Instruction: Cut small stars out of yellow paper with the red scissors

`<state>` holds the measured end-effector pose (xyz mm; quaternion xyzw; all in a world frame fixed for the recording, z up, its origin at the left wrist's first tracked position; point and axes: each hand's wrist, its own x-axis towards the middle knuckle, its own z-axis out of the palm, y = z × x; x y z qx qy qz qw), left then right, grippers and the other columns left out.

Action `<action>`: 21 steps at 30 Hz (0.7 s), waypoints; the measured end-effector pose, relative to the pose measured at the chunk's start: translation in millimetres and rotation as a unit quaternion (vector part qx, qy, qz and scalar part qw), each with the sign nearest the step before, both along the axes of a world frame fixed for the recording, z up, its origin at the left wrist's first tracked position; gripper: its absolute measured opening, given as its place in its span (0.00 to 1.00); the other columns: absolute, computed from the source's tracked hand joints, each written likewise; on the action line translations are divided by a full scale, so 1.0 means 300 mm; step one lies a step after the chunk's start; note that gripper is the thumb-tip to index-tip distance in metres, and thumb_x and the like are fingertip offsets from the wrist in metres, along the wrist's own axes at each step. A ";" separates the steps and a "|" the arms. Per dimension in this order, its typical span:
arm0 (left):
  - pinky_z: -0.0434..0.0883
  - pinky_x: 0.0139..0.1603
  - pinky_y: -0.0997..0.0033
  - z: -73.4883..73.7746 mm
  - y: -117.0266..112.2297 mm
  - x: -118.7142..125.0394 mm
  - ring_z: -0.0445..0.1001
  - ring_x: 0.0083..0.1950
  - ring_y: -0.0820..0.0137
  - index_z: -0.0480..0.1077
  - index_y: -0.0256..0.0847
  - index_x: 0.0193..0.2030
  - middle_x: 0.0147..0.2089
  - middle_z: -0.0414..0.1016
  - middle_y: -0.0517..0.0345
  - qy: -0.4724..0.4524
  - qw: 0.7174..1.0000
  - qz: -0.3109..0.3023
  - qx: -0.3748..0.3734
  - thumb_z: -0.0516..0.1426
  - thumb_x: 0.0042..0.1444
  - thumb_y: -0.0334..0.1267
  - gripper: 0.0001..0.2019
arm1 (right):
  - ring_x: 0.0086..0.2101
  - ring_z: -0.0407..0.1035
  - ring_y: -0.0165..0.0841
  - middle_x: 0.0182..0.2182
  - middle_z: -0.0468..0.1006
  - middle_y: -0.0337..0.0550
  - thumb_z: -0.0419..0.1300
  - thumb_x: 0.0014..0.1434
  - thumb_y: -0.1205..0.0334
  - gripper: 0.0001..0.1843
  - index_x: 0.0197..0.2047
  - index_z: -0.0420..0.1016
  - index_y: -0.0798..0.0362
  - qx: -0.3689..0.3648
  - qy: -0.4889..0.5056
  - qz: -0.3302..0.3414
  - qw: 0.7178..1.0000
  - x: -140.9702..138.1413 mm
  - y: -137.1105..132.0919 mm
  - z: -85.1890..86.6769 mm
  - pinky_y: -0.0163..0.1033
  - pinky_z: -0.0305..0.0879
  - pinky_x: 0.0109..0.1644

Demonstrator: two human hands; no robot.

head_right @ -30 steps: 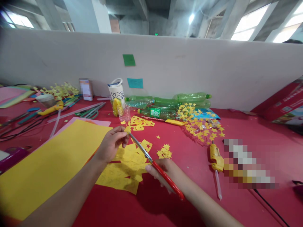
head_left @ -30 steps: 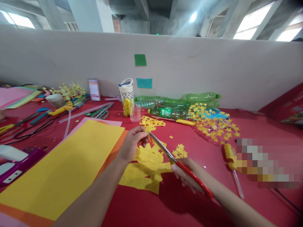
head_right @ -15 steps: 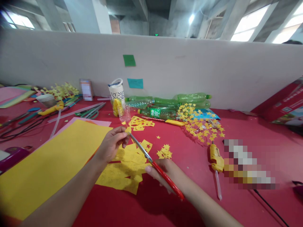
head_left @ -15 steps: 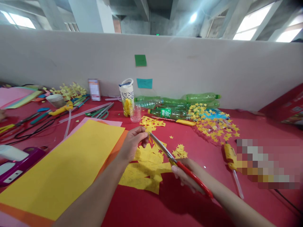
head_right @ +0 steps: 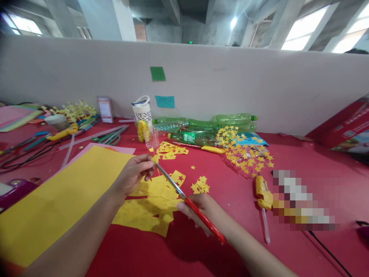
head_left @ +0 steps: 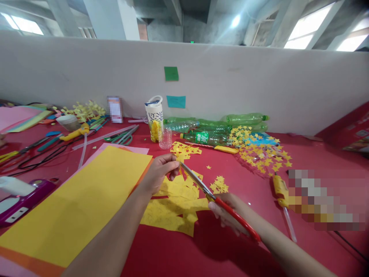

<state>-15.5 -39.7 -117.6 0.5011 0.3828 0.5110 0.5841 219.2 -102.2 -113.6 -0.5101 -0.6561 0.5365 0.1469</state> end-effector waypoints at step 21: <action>0.59 0.18 0.80 0.000 -0.002 0.001 0.62 0.18 0.80 0.66 0.38 0.24 0.19 0.67 0.65 0.005 1.000 -0.001 -0.014 0.59 0.48 0.35 0.06 | 0.11 0.56 0.20 0.14 0.63 0.30 0.57 0.54 0.40 0.24 0.24 0.63 0.53 -0.023 -0.013 -0.014 1.000 0.002 0.002 0.014 0.23 0.53 0.10</action>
